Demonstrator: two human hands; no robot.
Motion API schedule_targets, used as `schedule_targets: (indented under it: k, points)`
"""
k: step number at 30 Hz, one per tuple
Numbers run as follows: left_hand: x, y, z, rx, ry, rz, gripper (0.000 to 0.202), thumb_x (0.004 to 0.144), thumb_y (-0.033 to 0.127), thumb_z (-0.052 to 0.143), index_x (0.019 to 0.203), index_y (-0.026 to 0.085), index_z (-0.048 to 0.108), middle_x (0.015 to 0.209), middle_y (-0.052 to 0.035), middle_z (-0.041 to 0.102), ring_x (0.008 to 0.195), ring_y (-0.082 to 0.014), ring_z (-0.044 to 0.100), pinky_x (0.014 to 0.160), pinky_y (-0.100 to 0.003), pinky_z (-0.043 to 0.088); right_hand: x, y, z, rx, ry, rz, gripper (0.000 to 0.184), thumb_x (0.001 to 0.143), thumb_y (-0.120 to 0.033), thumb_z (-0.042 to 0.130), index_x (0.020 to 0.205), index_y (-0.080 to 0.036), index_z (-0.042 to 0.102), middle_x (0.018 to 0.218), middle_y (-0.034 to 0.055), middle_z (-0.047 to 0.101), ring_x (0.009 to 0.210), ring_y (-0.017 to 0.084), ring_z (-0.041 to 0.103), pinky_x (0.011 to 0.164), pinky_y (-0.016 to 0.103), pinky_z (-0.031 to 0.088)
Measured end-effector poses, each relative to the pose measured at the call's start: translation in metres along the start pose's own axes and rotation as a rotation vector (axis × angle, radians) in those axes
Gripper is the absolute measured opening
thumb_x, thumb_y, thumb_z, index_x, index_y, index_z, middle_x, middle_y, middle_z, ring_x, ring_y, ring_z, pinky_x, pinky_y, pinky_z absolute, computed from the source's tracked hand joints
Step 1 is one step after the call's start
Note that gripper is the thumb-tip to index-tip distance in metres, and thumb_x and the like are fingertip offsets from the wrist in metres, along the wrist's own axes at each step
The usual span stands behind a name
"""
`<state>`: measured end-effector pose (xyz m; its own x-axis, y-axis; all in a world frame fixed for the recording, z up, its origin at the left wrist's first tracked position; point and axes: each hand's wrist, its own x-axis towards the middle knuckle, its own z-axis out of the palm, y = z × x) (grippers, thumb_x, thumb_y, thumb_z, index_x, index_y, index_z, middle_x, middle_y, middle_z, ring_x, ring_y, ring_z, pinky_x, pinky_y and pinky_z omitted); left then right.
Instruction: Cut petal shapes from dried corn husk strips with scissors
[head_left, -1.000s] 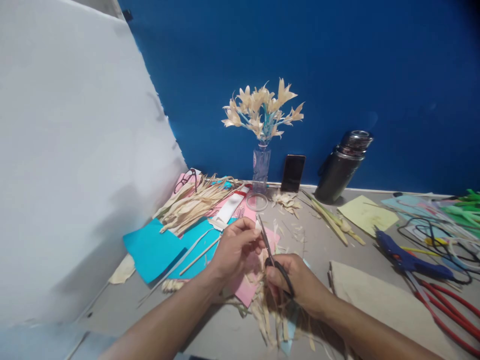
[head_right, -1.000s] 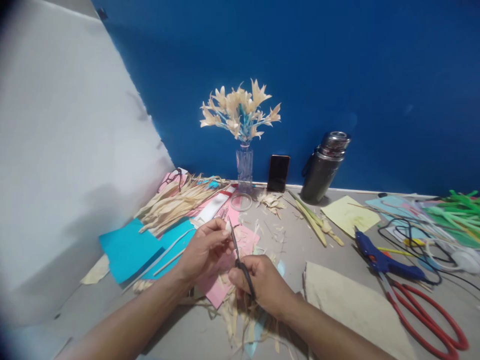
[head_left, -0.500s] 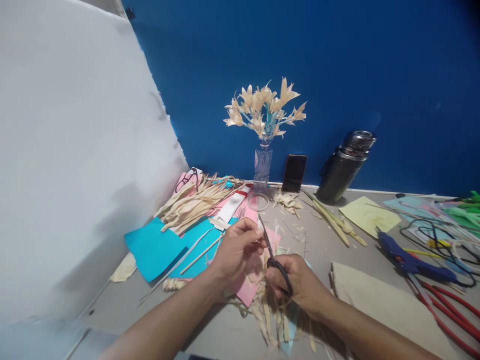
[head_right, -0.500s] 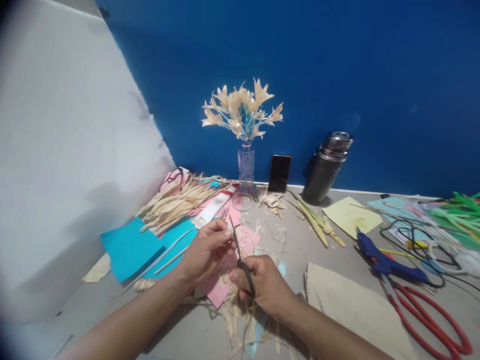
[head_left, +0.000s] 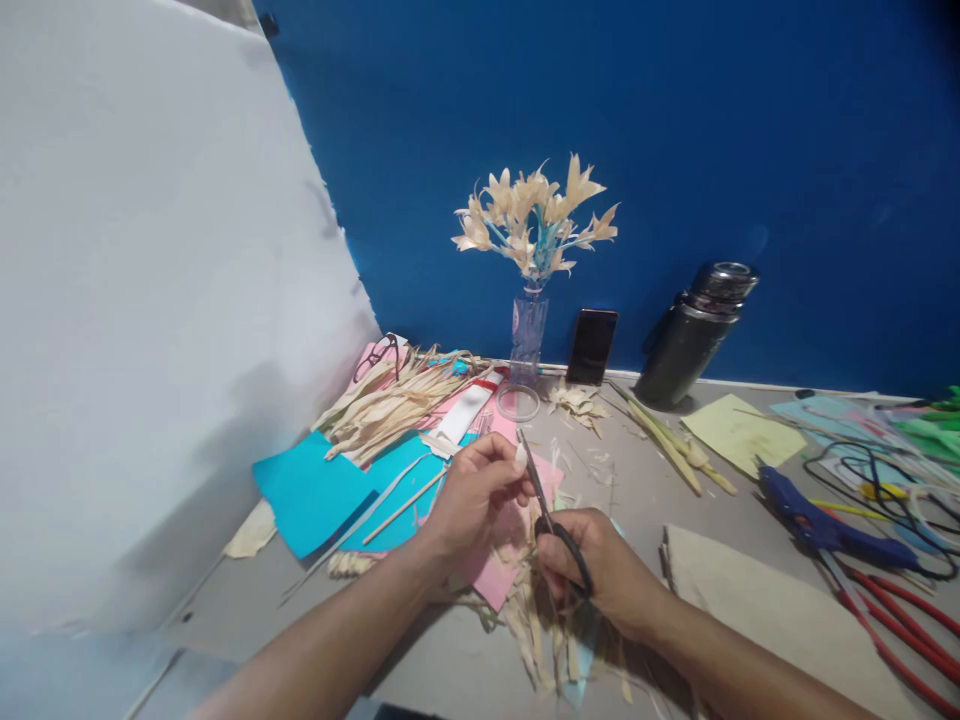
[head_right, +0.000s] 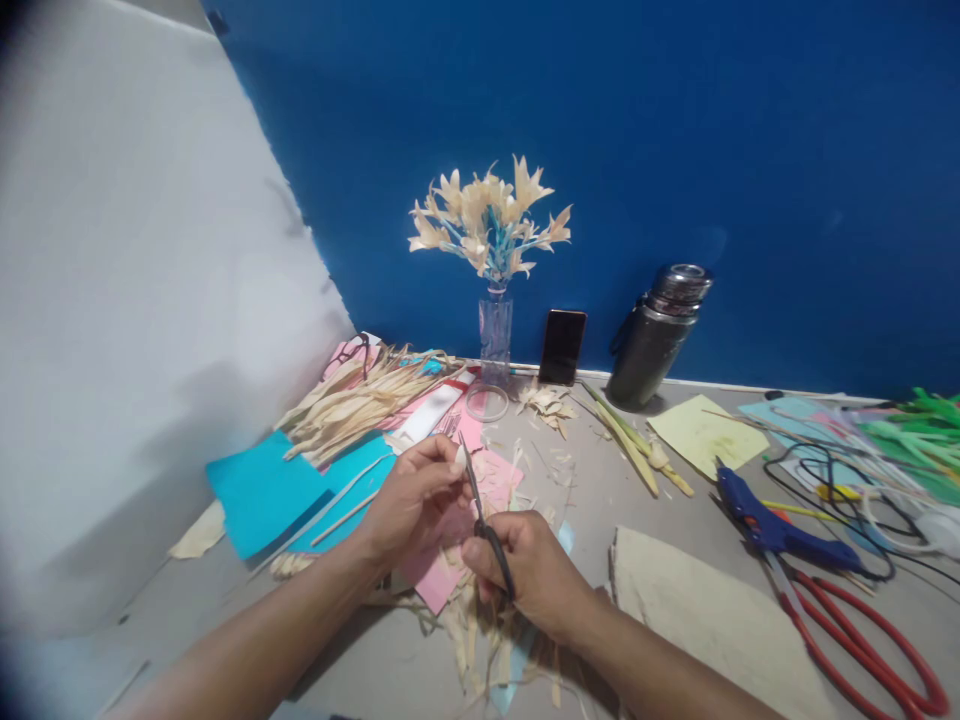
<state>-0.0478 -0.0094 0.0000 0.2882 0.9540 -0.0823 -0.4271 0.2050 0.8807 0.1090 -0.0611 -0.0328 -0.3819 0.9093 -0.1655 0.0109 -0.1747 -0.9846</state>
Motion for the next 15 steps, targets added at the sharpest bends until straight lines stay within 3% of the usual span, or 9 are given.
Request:
schedule_targets:
  k: [6, 15]
  points:
    - [0.0006, 0.0042, 0.0006, 0.001, -0.033, 0.034, 0.015, 0.068, 0.017, 0.068, 0.065, 0.016, 0.053, 0.060, 0.0003, 0.059, 0.055, -0.0115, 0.056, 0.055, -0.023, 0.042, 0.0006, 0.0012, 0.0014, -0.004, 0.018, 0.039, 0.052, 0.073, -0.062, 0.067, 0.055, -0.016, 0.050, 0.047, -0.0007, 0.052, 0.041, 0.008, 0.041, 0.041, 0.021, 0.029]
    - [0.0019, 0.0082, 0.0006, 0.008, -0.045, 0.024, 0.014, 0.066, 0.010, 0.063, 0.063, 0.016, 0.052, 0.056, 0.0022, 0.055, 0.053, -0.0112, 0.056, 0.054, -0.022, 0.042, -0.0013, -0.0036, 0.0001, -0.029, -0.023, -0.014, 0.053, 0.074, -0.063, 0.066, 0.055, -0.016, 0.053, 0.048, -0.0006, 0.054, 0.043, 0.008, 0.042, 0.044, 0.021, 0.030]
